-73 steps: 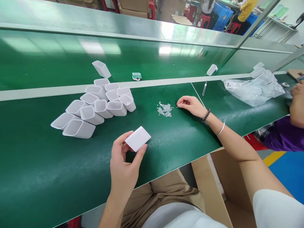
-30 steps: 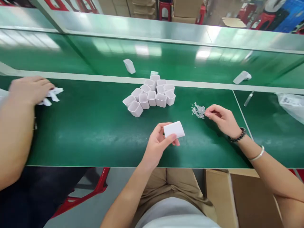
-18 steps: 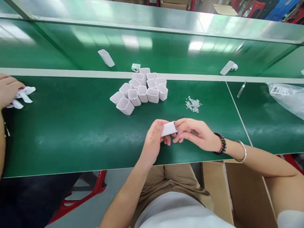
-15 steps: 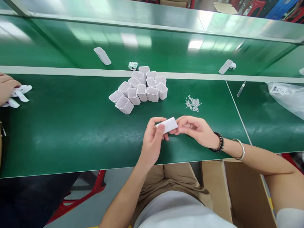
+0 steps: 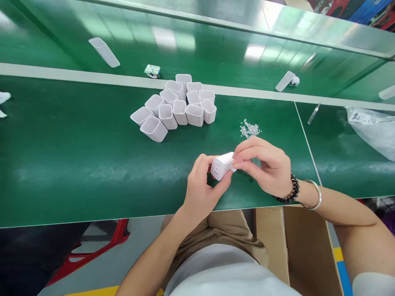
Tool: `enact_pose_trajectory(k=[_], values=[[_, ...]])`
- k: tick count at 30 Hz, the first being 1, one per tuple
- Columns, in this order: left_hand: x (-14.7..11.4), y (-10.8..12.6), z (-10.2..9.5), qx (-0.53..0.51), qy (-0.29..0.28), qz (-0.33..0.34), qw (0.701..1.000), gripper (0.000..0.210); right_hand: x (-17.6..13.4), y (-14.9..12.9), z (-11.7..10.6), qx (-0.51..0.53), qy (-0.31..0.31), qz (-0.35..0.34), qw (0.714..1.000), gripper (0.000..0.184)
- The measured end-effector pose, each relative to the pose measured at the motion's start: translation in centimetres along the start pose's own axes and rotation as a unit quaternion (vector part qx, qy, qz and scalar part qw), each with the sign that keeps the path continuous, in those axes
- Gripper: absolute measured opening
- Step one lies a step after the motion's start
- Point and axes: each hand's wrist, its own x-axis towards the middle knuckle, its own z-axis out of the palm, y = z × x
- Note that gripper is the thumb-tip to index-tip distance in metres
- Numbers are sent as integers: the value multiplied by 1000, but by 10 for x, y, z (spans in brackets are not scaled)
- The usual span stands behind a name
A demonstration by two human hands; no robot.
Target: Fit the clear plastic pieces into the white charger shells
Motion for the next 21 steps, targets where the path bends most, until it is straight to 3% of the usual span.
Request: enact_pose_trajectory(k=[3, 12, 16, 21], values=[[0, 0, 1, -3, 11, 21, 1000, 14, 2, 2, 7, -19, -4, -82, 996, 12], [3, 4, 0, -5, 23, 54, 998, 18, 1, 11, 13, -42, 18, -127, 991, 14], [3, 5, -2, 15, 19, 66, 998, 19, 4, 9, 11, 0, -17, -87, 996, 12], [4, 3, -6, 44, 15, 94, 995, 18, 15, 6, 2, 100, -93, 41, 990, 11]])
